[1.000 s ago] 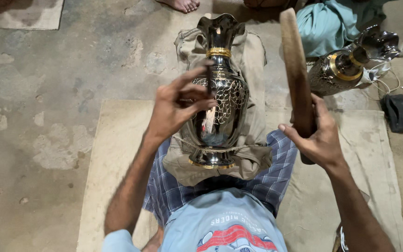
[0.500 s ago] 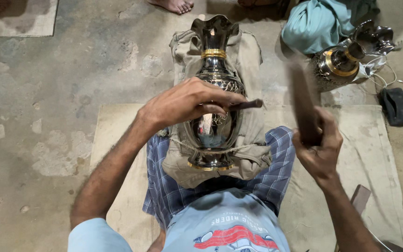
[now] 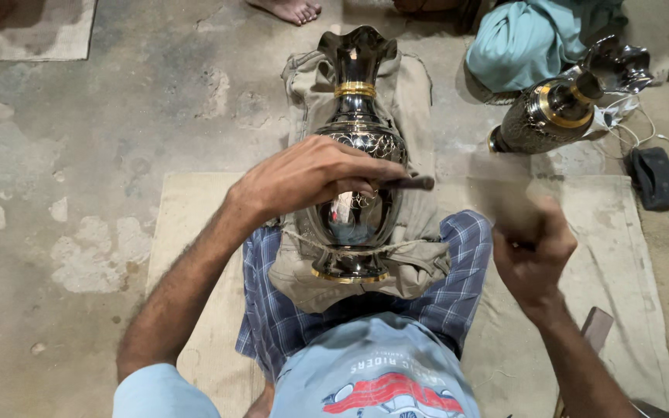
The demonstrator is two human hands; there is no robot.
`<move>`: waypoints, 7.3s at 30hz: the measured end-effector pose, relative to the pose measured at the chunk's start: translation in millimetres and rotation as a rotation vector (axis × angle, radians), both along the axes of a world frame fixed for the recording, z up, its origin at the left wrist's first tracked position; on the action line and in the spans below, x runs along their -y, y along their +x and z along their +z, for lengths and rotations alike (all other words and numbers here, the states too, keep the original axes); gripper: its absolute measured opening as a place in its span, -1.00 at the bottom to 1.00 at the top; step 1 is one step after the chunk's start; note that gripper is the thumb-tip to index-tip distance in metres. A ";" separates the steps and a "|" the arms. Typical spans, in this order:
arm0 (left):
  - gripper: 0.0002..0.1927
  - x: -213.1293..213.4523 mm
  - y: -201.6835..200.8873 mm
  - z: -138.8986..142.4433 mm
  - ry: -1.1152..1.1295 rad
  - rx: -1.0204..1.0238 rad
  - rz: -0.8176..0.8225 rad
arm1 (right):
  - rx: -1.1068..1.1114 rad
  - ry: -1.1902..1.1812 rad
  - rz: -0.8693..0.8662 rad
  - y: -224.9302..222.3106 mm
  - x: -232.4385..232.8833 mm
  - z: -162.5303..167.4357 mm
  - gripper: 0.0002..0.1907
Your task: The person sits on the floor and uses a chisel and wooden mallet to engrave a floral pattern onto a silver vase. The person repeatedly strikes the chisel to create indentations on the vase surface.
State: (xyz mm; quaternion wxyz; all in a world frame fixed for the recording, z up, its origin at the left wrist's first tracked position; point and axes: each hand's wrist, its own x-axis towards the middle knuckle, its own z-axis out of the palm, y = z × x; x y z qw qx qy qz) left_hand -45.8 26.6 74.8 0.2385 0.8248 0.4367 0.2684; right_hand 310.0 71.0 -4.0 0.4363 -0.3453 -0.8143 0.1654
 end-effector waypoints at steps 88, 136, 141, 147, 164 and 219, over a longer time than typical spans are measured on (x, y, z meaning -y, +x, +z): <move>-0.52 0.1 11.0 -10.0 -0.131 -0.089 0.101 | -0.061 -0.016 -0.024 11.8 9.0 -12.5 -0.72; -0.34 -1.0 19.5 -74.0 0.022 1.796 0.823 | -0.469 -1.180 0.300 -109.1 -27.1 3.6 -0.13; -0.28 -6.9 20.2 -79.9 -0.037 1.964 0.821 | -0.450 -1.057 0.417 -97.6 -23.6 8.9 -0.14; -0.29 -3.6 16.2 -75.6 -0.036 2.050 0.735 | -0.512 -1.158 0.456 -92.6 -27.5 -12.2 -0.09; -0.38 15.7 0.9 -100.5 0.178 1.539 0.873 | -0.540 -1.015 0.486 -76.9 -19.5 -12.6 -0.08; -0.50 27.6 34.3 -2.0 0.166 0.003 0.133 | 0.180 0.193 0.040 22.8 0.7 15.4 -0.28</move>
